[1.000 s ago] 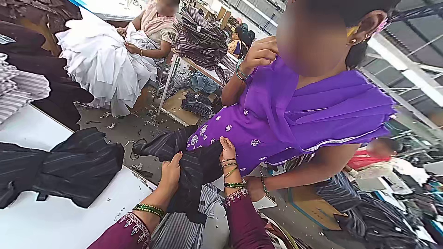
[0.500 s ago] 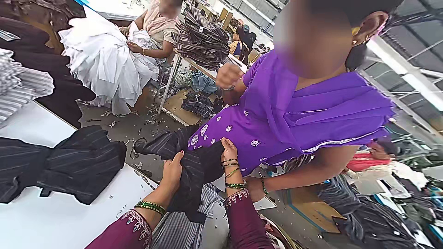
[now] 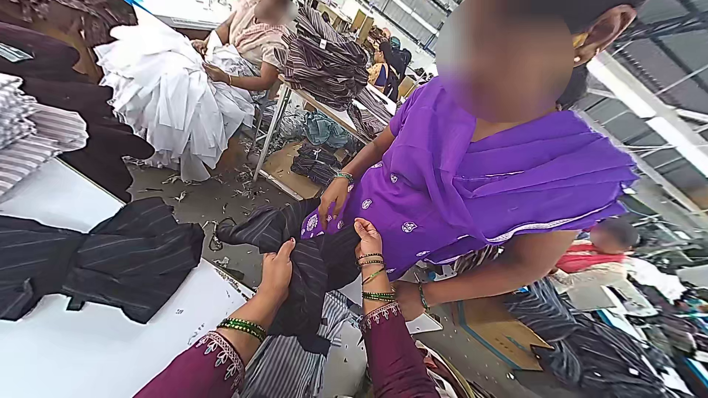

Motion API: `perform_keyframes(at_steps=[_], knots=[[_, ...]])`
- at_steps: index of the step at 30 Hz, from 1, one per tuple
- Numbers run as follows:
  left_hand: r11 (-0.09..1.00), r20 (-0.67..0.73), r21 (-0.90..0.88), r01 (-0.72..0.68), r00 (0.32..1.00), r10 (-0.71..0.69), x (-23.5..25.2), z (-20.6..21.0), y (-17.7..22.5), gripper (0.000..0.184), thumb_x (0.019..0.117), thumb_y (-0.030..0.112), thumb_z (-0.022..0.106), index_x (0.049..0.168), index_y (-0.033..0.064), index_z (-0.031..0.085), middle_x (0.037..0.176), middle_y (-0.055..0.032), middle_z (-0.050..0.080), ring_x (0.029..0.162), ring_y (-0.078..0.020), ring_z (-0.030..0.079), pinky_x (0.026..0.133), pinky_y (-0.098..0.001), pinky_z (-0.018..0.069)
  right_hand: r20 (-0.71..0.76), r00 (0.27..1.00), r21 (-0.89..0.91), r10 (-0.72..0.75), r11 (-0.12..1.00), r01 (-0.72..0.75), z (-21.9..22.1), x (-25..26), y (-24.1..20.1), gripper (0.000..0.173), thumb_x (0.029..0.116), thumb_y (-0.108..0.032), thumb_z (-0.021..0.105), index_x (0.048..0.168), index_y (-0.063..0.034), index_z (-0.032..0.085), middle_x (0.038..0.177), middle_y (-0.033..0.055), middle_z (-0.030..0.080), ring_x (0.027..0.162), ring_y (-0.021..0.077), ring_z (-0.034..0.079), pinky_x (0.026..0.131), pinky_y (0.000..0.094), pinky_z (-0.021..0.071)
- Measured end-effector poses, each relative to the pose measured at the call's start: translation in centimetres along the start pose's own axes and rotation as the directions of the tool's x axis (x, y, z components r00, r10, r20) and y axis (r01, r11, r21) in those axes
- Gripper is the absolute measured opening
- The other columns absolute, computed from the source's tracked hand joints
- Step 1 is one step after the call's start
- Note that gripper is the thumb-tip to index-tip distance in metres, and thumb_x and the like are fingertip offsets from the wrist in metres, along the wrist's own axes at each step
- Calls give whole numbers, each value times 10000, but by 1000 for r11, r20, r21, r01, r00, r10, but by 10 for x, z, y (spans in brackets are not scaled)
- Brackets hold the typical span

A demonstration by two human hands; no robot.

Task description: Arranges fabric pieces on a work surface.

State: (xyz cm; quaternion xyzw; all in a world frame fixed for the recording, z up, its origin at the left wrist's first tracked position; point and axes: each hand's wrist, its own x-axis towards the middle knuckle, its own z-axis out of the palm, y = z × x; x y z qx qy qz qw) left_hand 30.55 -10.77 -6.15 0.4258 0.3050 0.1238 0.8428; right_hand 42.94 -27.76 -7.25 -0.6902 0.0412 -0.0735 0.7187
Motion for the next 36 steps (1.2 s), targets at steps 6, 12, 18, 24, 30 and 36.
perform_keyframes(at_steps=[6,12,18,24,30,36], knots=[[1000,7,-1,-1,1000,1,1,-1,0,193,1045,82,548,1193,-41,559,1001,-87,667,887,-59,669,820,-235,554,-7,1000,-1,-1,1000,1,0,-2,1,156,1008,43,543,1133,106,611,1005,79,665,903,45,614,852,202,511],[1000,2,12,13,1000,-13,1,-1,1,183,1049,86,543,1178,-41,567,991,-87,666,887,-59,667,817,-236,551,-14,1000,10,-9,1000,9,0,-2,2,145,1006,42,542,1115,102,617,982,72,664,886,48,617,842,203,515],[1000,23,-16,2,1000,-2,0,-1,0,223,1054,73,522,1239,-52,526,1041,-103,652,917,-64,666,833,-234,556,-5,1000,18,-13,1000,13,-2,-1,5,148,1006,50,530,1116,106,612,994,76,661,906,56,615,854,214,514],[1000,19,-6,-7,1000,7,-1,-1,0,224,1047,76,538,1234,-48,537,1042,-100,660,919,-63,668,837,-239,555,-4,1000,4,-12,1000,12,-3,-1,5,163,1006,55,523,1130,116,609,1012,86,659,911,55,605,863,214,505],[1000,17,0,-3,1000,3,0,-1,0,245,1047,84,543,1252,-51,532,1059,-110,656,934,-72,666,849,-247,552,1,1000,-1,-1,1000,1,-5,-2,5,157,1011,45,524,1129,110,604,1006,83,651,902,60,604,856,221,508],[1000,11,-3,-9,1000,9,0,-1,0,228,1045,73,543,1233,-55,539,1055,-106,656,931,-64,663,849,-239,548,-7,1000,-3,7,1000,-7,-6,-2,4,154,1005,54,531,1125,112,609,1002,87,654,894,63,605,851,223,510]])
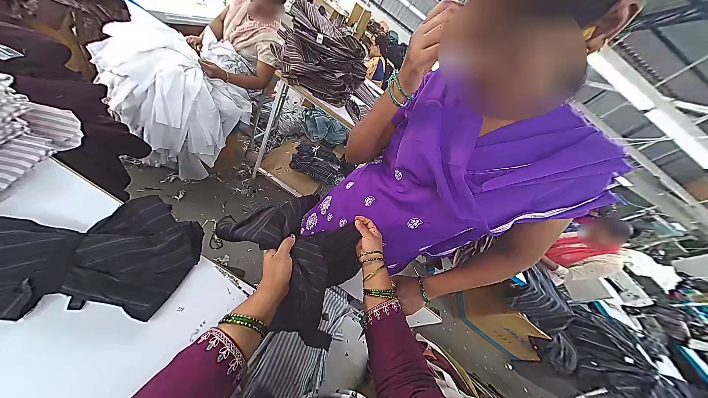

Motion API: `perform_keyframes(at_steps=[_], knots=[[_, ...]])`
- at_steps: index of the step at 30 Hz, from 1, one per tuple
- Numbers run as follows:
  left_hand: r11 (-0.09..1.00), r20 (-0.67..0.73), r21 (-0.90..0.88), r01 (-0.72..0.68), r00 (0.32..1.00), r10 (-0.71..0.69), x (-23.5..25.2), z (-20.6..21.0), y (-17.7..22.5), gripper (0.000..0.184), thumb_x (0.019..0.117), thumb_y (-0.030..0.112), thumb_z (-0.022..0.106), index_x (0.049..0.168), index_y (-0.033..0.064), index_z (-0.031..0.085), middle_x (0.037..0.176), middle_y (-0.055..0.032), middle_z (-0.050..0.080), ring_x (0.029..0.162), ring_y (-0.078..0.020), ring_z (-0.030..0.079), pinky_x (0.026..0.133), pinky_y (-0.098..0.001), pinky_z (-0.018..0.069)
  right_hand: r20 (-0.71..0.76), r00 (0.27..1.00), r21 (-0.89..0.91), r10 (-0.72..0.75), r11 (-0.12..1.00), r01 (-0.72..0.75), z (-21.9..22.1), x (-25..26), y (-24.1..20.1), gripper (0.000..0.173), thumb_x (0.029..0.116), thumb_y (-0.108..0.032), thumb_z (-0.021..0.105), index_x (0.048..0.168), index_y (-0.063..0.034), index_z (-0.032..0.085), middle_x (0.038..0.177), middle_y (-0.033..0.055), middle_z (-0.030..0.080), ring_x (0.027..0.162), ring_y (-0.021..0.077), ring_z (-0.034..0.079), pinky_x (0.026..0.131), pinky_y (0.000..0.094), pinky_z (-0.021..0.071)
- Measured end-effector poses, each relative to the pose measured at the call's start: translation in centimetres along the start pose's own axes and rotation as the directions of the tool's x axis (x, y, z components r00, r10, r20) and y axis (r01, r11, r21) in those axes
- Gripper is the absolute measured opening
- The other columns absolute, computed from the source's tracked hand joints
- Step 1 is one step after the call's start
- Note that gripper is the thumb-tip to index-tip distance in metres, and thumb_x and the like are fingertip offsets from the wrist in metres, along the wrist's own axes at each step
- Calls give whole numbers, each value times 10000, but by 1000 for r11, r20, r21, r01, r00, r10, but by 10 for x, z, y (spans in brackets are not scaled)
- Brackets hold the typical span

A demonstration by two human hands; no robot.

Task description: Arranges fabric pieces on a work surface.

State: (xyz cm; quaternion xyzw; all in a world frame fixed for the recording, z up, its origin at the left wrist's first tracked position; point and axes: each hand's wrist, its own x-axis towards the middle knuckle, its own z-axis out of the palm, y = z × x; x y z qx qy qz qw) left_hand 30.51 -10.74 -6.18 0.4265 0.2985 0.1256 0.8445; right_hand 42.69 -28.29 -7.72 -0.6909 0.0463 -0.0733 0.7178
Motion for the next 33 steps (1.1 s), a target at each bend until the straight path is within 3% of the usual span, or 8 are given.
perform_keyframes(at_steps=[10,22,28,30,33], knots=[[999,-1,9,33,999,-33,0,1,1,234,1051,97,546,1225,-59,547,1027,-120,661,906,-90,668,830,-260,555,12,1000,-25,-14,1000,14,-4,2,2,176,1010,49,517,1150,115,601,1035,99,657,923,62,609,861,216,509],[1000,7,-2,26,1000,-26,2,-1,0,219,1054,89,532,1222,-52,545,1030,-119,654,918,-93,663,841,-259,549,20,1000,-4,-17,1000,17,-2,0,-2,149,1005,56,515,1115,95,608,964,54,656,857,42,617,815,212,523],[1000,2,-12,18,1000,-18,1,0,0,186,1050,72,534,1194,-45,551,994,-95,667,882,-69,673,813,-233,557,73,996,-50,-57,997,61,-5,0,1,186,999,79,472,1083,103,636,1016,70,687,926,53,632,855,225,525],[1000,-4,-8,18,1000,-18,1,0,0,175,1048,76,539,1176,-41,562,980,-89,670,872,-65,674,806,-235,560,85,996,-48,-21,999,26,-5,-1,0,232,976,82,449,1089,111,649,1044,99,698,911,72,643,805,247,537],[1000,-19,0,16,1000,-16,1,0,0,175,1046,82,544,1168,-41,564,972,-85,670,870,-63,672,806,-238,559,102,995,-91,-16,996,25,-4,-2,-4,253,945,50,455,1088,90,659,1005,73,697,789,41,623,630,217,498]])
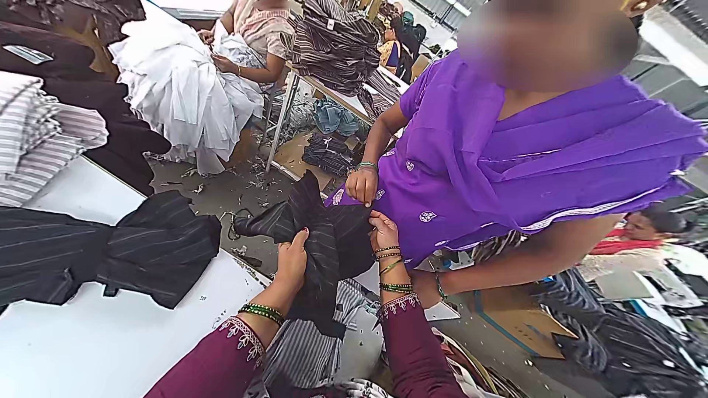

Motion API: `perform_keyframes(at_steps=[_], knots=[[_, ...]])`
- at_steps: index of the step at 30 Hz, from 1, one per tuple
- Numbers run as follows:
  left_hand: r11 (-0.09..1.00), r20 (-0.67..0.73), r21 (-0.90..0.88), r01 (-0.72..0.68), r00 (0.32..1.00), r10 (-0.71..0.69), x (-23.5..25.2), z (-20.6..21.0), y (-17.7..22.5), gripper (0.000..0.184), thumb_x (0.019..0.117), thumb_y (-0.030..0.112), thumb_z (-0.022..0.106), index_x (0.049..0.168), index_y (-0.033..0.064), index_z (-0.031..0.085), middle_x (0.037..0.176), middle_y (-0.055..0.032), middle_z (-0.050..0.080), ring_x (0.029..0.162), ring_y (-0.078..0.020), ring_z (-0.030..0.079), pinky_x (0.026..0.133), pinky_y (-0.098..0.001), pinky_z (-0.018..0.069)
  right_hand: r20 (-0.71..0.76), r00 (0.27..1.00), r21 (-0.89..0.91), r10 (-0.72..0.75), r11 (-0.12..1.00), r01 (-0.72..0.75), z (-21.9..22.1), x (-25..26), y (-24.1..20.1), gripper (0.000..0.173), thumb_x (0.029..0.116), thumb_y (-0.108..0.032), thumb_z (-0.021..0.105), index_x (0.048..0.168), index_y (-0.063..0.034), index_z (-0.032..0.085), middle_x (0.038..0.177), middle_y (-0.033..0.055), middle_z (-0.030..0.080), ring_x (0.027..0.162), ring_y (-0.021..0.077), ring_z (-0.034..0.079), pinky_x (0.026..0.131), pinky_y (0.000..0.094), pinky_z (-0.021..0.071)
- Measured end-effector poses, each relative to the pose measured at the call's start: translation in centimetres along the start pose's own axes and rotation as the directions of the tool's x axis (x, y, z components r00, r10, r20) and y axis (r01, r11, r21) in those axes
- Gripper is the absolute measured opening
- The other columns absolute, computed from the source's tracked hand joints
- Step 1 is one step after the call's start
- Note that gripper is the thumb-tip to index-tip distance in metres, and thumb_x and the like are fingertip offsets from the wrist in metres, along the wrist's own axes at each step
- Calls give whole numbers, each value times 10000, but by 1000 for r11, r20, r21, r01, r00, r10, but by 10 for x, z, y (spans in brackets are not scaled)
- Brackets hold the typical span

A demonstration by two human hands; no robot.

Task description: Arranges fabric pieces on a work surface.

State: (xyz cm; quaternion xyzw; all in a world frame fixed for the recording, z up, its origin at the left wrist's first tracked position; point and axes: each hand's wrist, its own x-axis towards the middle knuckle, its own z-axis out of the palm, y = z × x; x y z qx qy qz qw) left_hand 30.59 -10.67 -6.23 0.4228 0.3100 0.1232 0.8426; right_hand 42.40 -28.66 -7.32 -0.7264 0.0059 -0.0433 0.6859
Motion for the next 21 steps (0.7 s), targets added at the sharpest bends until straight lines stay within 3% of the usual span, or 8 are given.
perform_keyframes(at_steps=[4,7,9,14,16,21], knots=[[1000,-14,8,-7,1000,7,-1,1,2,183,1045,87,546,1179,-37,567,980,-82,670,873,-63,674,808,-237,560,28,999,-53,-21,998,23,-2,-5,-19,316,1040,-22,412,997,69,711,929,55,731,766,26,630,651,210,504],[1000,-17,17,-18,1000,18,0,1,1,147,1051,85,530,1133,-30,572,919,-59,675,819,-51,679,769,-230,570,13,1000,-77,24,997,-23,-7,-4,-31,413,1086,-98,367,908,32,716,770,9,713,604,6,570,551,192,448],[999,-17,22,-23,1000,23,0,1,0,138,1050,87,535,1119,-25,578,904,-51,679,807,-46,681,759,-227,574,24,997,-85,70,994,-67,-14,-1,-35,405,1092,-119,378,919,28,714,765,12,709,609,23,587,560,207,469],[999,-14,20,-35,999,36,-1,2,-1,136,1046,70,532,1138,-25,562,901,-41,676,794,-34,681,744,-219,579,35,988,-77,150,986,-147,-22,4,-35,156,998,-4,561,991,48,708,818,59,711,676,83,645,602,252,532],[999,-17,20,-45,999,46,-2,3,0,123,1042,65,536,1126,-20,566,894,-38,675,791,-30,679,742,-217,577,47,983,-104,175,980,-170,-23,4,-37,147,965,35,571,1041,61,694,885,77,707,712,92,643,626,258,534],[998,-9,38,-47,999,47,-1,2,-1,125,1046,76,533,1123,-14,572,897,-34,678,800,-32,681,748,-219,577,53,983,-173,178,971,-167,-25,2,-38,141,938,50,594,1034,54,698,885,72,707,701,76,630,609,241,516]])
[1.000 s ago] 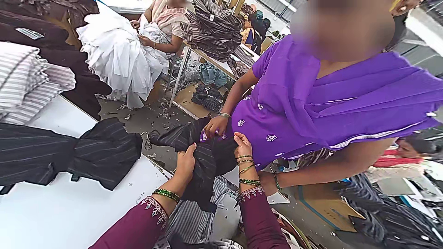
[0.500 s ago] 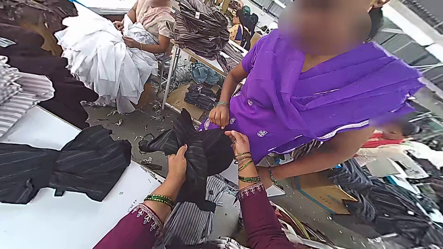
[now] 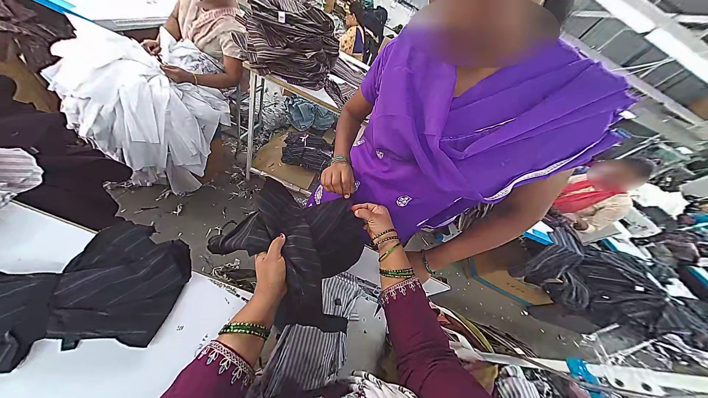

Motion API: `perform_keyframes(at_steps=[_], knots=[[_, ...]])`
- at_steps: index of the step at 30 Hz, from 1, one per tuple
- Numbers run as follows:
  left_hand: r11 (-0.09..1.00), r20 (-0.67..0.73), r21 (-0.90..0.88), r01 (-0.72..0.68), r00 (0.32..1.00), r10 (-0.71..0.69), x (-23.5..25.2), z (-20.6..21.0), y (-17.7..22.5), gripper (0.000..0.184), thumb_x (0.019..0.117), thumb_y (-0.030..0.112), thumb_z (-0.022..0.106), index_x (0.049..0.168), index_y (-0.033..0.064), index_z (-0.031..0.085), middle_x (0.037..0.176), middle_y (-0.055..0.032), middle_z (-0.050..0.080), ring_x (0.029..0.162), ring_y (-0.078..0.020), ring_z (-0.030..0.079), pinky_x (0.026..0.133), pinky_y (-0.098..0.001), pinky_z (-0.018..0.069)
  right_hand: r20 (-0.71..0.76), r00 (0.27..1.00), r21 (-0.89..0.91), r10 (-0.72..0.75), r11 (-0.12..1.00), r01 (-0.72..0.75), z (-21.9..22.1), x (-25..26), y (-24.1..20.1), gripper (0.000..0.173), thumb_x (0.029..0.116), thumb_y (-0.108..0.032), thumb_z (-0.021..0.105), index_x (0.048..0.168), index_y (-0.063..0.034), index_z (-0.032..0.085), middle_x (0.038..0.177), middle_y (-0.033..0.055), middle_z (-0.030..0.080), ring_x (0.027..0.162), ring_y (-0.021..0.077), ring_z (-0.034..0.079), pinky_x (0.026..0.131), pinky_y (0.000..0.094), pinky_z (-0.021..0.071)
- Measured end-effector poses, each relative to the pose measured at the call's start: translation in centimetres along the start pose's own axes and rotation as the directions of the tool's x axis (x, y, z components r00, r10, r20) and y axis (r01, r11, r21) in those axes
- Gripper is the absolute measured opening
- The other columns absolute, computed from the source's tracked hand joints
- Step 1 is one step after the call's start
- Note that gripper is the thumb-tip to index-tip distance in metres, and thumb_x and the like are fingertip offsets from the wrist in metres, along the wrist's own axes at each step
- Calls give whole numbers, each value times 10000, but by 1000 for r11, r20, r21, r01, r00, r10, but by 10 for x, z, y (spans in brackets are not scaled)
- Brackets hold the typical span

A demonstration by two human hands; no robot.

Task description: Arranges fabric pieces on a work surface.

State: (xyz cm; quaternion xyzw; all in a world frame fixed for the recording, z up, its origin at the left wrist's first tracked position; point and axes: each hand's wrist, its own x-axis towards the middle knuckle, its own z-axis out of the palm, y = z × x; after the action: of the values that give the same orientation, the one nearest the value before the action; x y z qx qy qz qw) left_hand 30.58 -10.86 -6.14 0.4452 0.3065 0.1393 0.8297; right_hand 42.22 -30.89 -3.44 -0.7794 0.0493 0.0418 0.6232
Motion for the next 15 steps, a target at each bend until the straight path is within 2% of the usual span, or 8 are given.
perform_keyframes(at_steps=[5,10,15], knots=[[1000,-3,4,8,1000,-8,-1,0,0,131,1048,79,531,1125,-16,576,901,-41,681,805,-42,684,751,-225,577,2,1000,-25,-3,1000,3,-1,0,0,110,936,28,638,1024,51,700,853,63,699,699,73,627,621,243,518],[1000,6,2,9,1000,-9,-1,0,0,127,1048,84,533,1114,-14,580,887,-29,685,792,-35,686,745,-219,579,-50,999,41,0,999,2,1,2,1,77,965,-10,645,952,39,703,775,53,691,648,80,632,593,250,529],[1000,-9,10,16,1000,-16,-1,1,0,131,1047,89,540,1116,-13,585,882,-29,685,783,-32,683,736,-222,578,-17,1000,-27,-2,1000,2,-2,-2,-4,122,947,38,610,1030,53,698,872,63,695,705,69,617,630,241,510]])
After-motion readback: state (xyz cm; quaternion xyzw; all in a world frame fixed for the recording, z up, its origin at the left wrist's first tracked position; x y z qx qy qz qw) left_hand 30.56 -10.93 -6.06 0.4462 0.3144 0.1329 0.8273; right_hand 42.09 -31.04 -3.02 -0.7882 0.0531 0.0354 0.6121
